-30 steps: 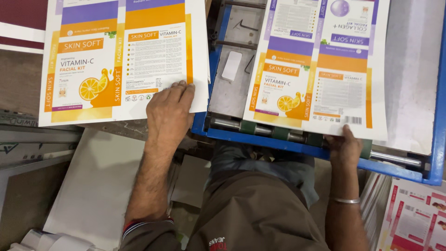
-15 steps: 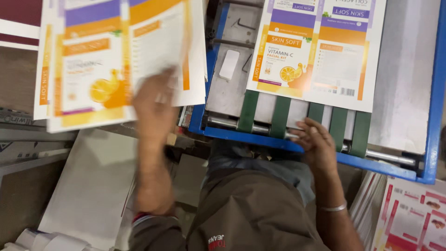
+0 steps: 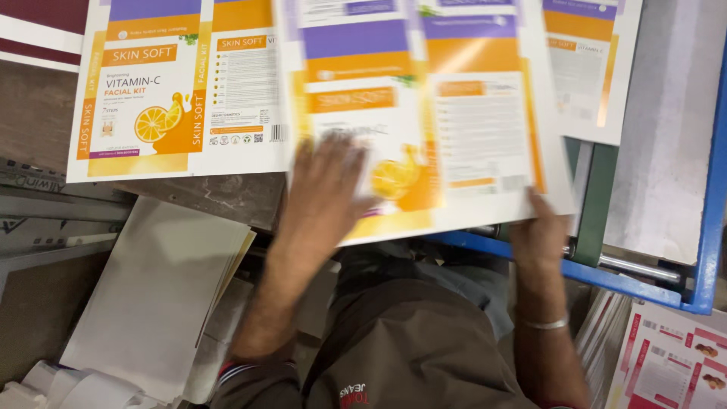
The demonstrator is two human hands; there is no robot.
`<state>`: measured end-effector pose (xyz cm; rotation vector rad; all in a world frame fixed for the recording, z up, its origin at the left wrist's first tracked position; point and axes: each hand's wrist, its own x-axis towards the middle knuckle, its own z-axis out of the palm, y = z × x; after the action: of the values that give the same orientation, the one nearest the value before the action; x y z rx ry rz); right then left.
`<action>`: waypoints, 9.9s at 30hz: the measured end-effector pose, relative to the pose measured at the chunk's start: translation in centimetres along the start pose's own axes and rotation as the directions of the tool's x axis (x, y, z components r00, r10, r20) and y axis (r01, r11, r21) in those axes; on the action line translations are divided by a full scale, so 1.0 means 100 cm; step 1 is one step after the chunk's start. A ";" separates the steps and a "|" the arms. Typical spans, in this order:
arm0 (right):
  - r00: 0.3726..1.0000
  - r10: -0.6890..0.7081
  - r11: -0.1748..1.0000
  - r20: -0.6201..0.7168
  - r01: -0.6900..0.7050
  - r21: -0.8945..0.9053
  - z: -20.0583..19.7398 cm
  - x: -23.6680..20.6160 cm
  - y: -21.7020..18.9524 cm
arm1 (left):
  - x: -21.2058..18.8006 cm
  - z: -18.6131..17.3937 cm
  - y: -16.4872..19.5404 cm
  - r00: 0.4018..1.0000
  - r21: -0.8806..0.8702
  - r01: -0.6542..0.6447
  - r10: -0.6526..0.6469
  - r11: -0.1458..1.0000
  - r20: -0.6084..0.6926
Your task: The person takes large printed sheets of cosmetic packaging labels from a stack and feeds them one at a time onto the belt conveyor of a printing machine, guiding each sheet with both hands so it passes under the machine rollers, then reaches for the next sheet from the pile.
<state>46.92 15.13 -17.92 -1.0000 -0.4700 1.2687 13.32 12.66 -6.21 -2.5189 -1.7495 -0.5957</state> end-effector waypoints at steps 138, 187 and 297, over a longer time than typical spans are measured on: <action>0.981 0.195 0.972 0.020 -0.190 -0.139 -0.058 -0.008 0.010 | 0.000 -0.014 -0.047 0.983 0.248 -0.021 0.065 0.969 -0.171; 0.933 -0.309 0.933 -0.186 0.259 -0.251 -0.134 -0.051 -0.005 | 0.010 0.006 -0.060 0.980 0.226 -0.019 0.063 0.974 -0.189; 0.978 0.197 0.974 0.072 -0.187 -0.131 -0.039 -0.011 -0.001 | -0.014 -0.051 -0.079 0.959 -0.074 0.059 -0.078 0.995 -0.272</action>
<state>49.66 12.67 -19.66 -1.1197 -0.5320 1.4741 4.16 13.18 -3.47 -2.2852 -1.7455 -0.9699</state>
